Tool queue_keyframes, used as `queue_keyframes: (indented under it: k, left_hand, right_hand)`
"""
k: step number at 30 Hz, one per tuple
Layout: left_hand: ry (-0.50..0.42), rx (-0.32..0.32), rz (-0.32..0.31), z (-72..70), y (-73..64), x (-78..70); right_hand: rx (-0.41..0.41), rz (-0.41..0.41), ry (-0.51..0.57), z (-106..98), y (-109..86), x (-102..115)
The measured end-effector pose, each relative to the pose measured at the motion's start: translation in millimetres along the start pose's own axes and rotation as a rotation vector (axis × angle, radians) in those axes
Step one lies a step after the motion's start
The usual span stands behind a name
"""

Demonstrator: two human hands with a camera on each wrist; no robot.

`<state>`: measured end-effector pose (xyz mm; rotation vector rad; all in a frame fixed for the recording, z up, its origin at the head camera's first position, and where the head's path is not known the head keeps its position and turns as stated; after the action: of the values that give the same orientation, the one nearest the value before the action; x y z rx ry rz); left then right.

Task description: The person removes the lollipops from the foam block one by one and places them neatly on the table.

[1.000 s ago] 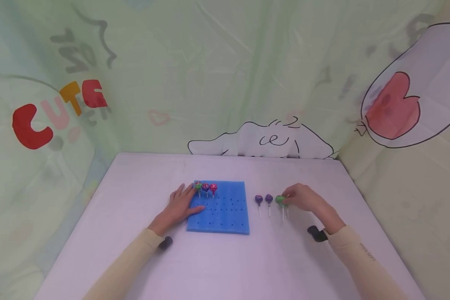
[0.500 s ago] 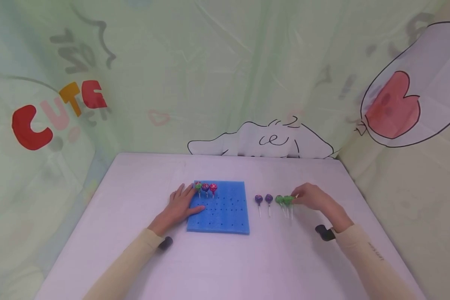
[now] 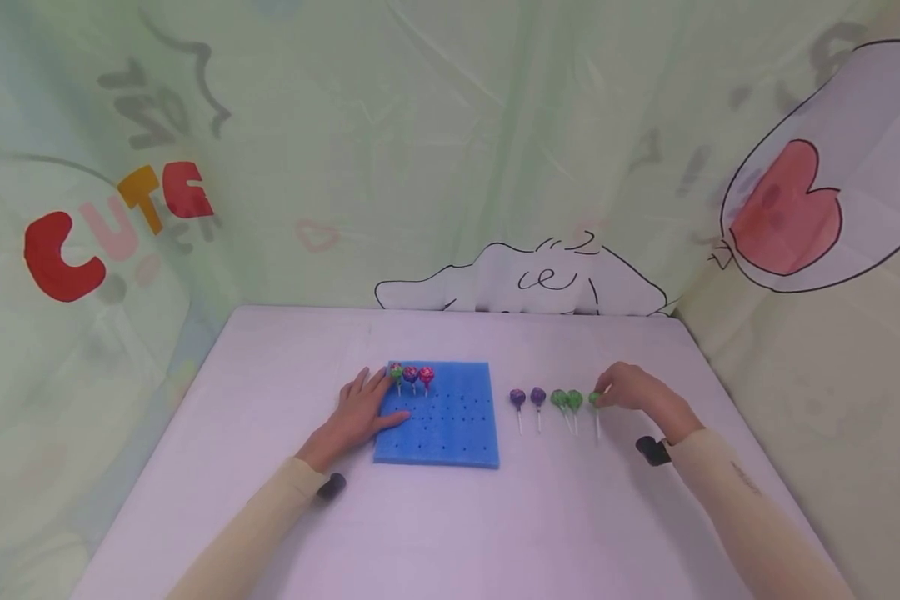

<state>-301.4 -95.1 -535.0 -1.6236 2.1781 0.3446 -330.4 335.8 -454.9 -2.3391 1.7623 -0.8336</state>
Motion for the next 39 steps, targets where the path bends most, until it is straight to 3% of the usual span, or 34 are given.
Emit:
queue_keyframes:
  k: [12, 18, 30, 39]
  left_hand:
    - [0.003, -0.01, 0.001, 0.6, 1.1, 0.5]
    - [0.012, 0.0, -0.006, 2.2, 2.9, 2.4]
    - [0.01, -0.002, -0.01, 2.9, 2.9, 3.6]
    - [0.008, -0.003, -0.011, 4.4, 4.2, 4.8]
  right_hand:
    - [0.017, 0.052, -0.07, 7.3, 20.0, -5.9]
    - [0.038, 0.103, -0.054, 11.0, 24.4, -7.1]
    - [0.045, 0.108, -0.057, 13.7, 32.6, -13.3]
    - [0.056, 0.122, -0.002, 15.0, 30.1, -13.6]
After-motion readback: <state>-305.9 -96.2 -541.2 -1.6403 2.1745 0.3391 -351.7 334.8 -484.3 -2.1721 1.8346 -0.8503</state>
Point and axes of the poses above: each hand's wrist, its own y-axis towards the middle knuckle, its own z-axis out of the palm, x = y × z, the point moved 5 cm from there along y, towards the middle knuckle, and after that the axes turned 2 degrees about -z, right-handed, at the moved point
